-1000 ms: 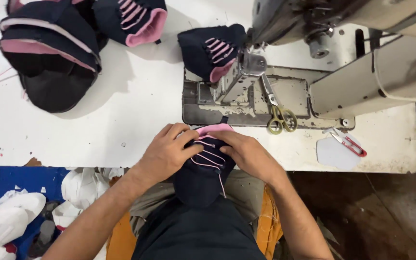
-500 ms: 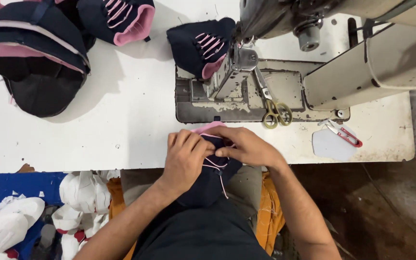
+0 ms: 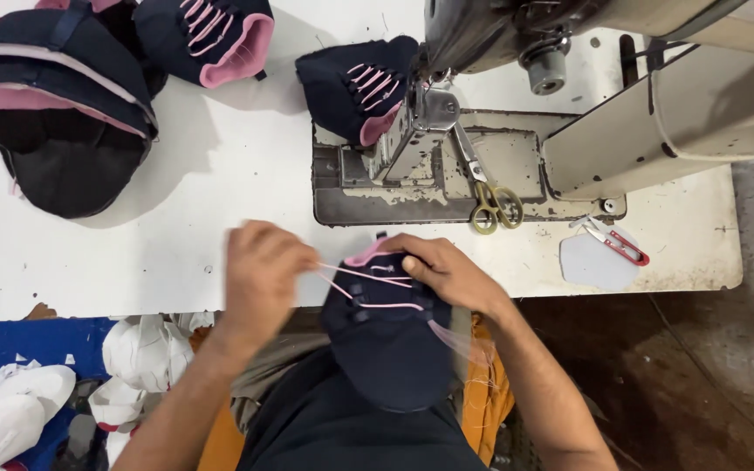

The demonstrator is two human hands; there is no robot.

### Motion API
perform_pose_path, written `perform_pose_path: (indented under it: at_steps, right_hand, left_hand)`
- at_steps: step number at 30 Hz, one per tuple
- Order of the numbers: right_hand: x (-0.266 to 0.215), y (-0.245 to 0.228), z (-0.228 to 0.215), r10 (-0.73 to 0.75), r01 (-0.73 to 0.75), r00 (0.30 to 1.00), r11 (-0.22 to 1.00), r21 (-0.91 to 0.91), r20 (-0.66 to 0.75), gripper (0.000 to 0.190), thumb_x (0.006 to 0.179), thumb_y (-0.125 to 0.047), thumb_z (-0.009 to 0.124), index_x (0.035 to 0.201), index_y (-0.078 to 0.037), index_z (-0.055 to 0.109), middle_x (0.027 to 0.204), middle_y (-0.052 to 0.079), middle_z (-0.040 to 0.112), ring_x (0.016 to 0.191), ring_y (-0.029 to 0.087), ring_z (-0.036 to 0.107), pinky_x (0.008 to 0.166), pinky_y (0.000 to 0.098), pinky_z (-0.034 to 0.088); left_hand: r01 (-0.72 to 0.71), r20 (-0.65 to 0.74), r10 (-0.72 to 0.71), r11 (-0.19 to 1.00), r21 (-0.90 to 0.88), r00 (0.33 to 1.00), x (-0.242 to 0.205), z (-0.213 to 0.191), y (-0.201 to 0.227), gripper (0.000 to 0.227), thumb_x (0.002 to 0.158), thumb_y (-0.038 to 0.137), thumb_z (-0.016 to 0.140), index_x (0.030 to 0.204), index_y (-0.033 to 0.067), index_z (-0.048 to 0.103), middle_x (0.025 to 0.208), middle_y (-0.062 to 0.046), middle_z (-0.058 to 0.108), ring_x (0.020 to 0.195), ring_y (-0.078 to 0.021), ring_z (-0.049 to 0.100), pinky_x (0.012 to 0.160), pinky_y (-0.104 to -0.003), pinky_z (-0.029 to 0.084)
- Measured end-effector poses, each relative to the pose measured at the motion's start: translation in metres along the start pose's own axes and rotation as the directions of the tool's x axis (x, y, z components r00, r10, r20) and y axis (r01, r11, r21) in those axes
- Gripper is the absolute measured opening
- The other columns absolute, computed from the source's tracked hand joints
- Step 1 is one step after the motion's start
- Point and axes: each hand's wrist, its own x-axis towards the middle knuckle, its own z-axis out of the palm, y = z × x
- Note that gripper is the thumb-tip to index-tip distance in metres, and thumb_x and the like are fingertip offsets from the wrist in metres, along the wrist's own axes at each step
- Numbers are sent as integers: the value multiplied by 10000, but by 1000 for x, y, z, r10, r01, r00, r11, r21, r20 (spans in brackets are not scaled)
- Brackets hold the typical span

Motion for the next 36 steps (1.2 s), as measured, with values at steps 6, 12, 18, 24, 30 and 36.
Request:
perform_pose_path:
  at_steps: [6, 12, 18, 24, 30, 36]
  right_hand:
    - [2, -11, 1, -18, 19, 1000, 999, 48, -21, 448, 939, -313, 666, 1308, -59, 652, 1171, 123, 770, 1090, 279, 753, 955, 390, 568]
    - [3, -20, -4, 70, -69, 998, 988, 137, -5, 498, 812, -159, 804, 1272, -45, 649, 1092, 110, 777, 1016, 227, 753, 925, 353, 587]
    - [17, -11, 1, 71, -70, 991, 997, 12, -110, 473, 813, -105, 799, 1252, -33, 641, 1112, 98, 764, 1029, 199, 743, 941, 342, 582]
    - [37, -15, -2, 58, -58, 990, 998, 1, -130, 456, 809, -71, 782, 1236, -18, 633, 1095, 102, 762, 1021, 199, 745, 911, 350, 592]
    - [53, -22, 8, -41, 18, 964, 996, -88, -263, 426, 819, -91, 779, 1205, -12, 615, 1081, 145, 751, 1015, 286, 750, 878, 395, 588]
    - [44, -2, 15, 10, -120, 923, 957, -264, -386, 419, 873, -173, 761, 1210, -26, 559, 977, 197, 743, 884, 395, 726, 742, 437, 564]
  left_hand:
    - [289, -58, -290, 957, -17, 955, -8, -7, -3, 78, 806, 87, 804, 800, 115, 731, 835, 17, 656, 920, -226, 576, 845, -399, 391]
    - [275, -68, -276, 961, -16, 959, -5, -3, 0, 88, 817, 33, 772, 802, 106, 726, 819, 29, 638, 921, -202, 594, 881, -409, 403]
    - [158, -76, -155, 986, 42, 985, 19, -19, 24, 154, 828, 118, 788, 975, 89, 751, 983, -23, 662, 1012, -251, 593, 945, -427, 418]
    - [-308, 163, 293, 949, 73, 942, 31, 8, 51, 234, 848, 178, 667, 1054, 109, 753, 1050, -61, 656, 1056, -248, 606, 929, -390, 484]
    - [-393, 258, 519, 822, -413, 815, 25, 43, 115, 101, 910, 182, 623, 907, 86, 653, 931, -61, 633, 931, -252, 634, 805, -384, 504]
    - [191, 247, 19, 573, -797, 969, 37, -14, 85, 208, 840, 20, 568, 1029, 87, 624, 990, -62, 620, 899, -234, 660, 779, -332, 550]
